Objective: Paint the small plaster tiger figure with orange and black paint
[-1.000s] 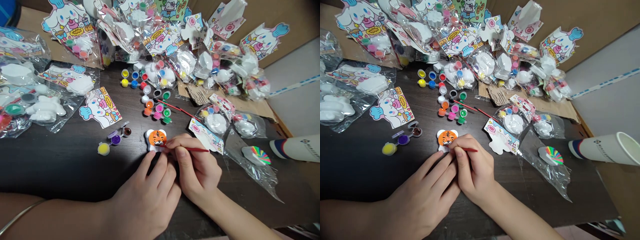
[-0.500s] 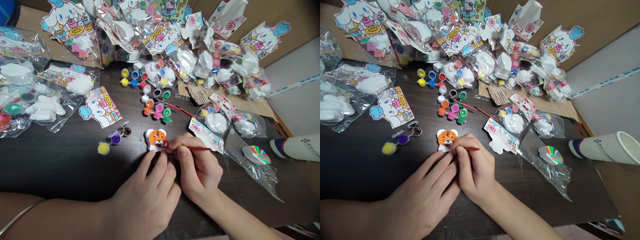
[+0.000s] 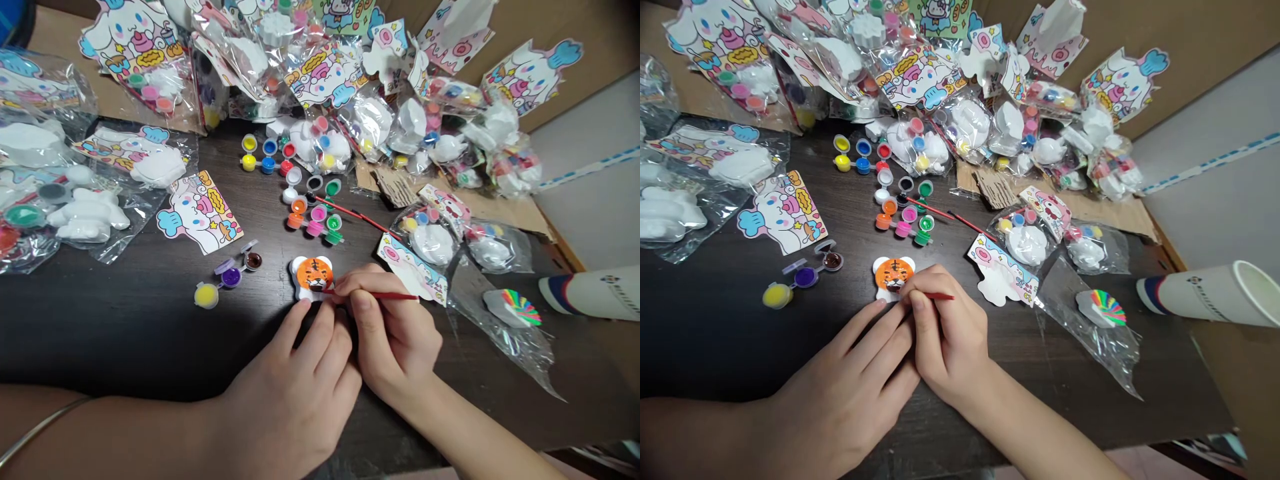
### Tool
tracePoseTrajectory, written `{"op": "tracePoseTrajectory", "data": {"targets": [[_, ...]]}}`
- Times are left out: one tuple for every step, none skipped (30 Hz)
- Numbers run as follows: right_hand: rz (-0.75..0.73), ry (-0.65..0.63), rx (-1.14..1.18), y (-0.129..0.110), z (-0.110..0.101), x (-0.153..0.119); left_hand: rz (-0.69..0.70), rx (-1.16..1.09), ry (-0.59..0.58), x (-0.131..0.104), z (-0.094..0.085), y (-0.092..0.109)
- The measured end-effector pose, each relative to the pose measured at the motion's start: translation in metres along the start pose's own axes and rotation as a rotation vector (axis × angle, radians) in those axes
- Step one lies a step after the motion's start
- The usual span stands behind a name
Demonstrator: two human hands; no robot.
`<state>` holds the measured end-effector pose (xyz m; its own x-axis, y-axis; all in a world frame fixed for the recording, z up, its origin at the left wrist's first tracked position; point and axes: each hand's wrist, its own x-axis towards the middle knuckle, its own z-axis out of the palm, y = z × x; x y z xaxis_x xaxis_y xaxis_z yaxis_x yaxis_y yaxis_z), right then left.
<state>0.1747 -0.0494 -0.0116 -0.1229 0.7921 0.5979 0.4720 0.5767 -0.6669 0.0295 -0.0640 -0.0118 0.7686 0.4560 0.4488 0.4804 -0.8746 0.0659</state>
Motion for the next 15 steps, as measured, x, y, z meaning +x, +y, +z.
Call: {"op": "tracePoseTrajectory", "data": {"targets": [[0.005,0.008,-0.006,-0.0001,0.0000,0.0000,-0.002,0.001,0.001,0.0000,0.0001,0.0001],[0.008,0.018,-0.011,-0.0002,0.0001,0.0001,-0.003,0.001,0.001,-0.0001,0.0003,0.0002],[0.005,0.024,-0.013,-0.0003,0.0001,0.0002,-0.005,0.000,0.003,0.0000,0.0005,0.0003],[-0.005,0.024,-0.013,-0.0003,0.0001,0.0003,-0.004,0.000,0.005,0.0000,0.0008,0.0003],[-0.016,0.019,-0.012,-0.0003,0.0001,0.0005,-0.003,-0.002,0.005,0.0001,0.0010,0.0003],[-0.025,0.009,-0.011,-0.0003,0.0001,0.0006,0.000,-0.005,0.003,0.0002,0.0013,0.0003],[-0.029,0.001,-0.012,-0.0003,0.0000,0.0007,0.005,-0.008,0.000,0.0003,0.0015,0.0003],[-0.026,-0.003,-0.015,-0.0003,0.0000,0.0007,0.005,-0.008,-0.001,0.0003,0.0016,0.0003],[-0.016,0.000,-0.022,-0.0004,-0.0001,0.0007,0.005,-0.008,-0.001,0.0003,0.0016,0.0003],[-0.004,0.006,-0.030,-0.0006,-0.0002,0.0007,0.003,-0.006,0.000,0.0003,0.0014,0.0003],[0.003,0.015,-0.037,-0.0009,-0.0002,0.0007,0.002,-0.004,0.002,0.0002,0.0012,0.0004],[0.003,0.021,-0.042,-0.0011,-0.0002,0.0007,0.000,-0.002,0.005,0.0001,0.0009,0.0005],[-0.002,0.025,-0.042,-0.0013,-0.0002,0.0007,0.001,-0.002,0.006,0.0001,0.0005,0.0005],[-0.008,0.024,-0.040,-0.0014,-0.0002,0.0008,0.003,-0.002,0.004,0.0001,0.0002,0.0005],[-0.012,0.024,-0.037,-0.0013,-0.0002,0.0007,0.006,-0.003,0.000,0.0001,0.0000,0.0004]]}}
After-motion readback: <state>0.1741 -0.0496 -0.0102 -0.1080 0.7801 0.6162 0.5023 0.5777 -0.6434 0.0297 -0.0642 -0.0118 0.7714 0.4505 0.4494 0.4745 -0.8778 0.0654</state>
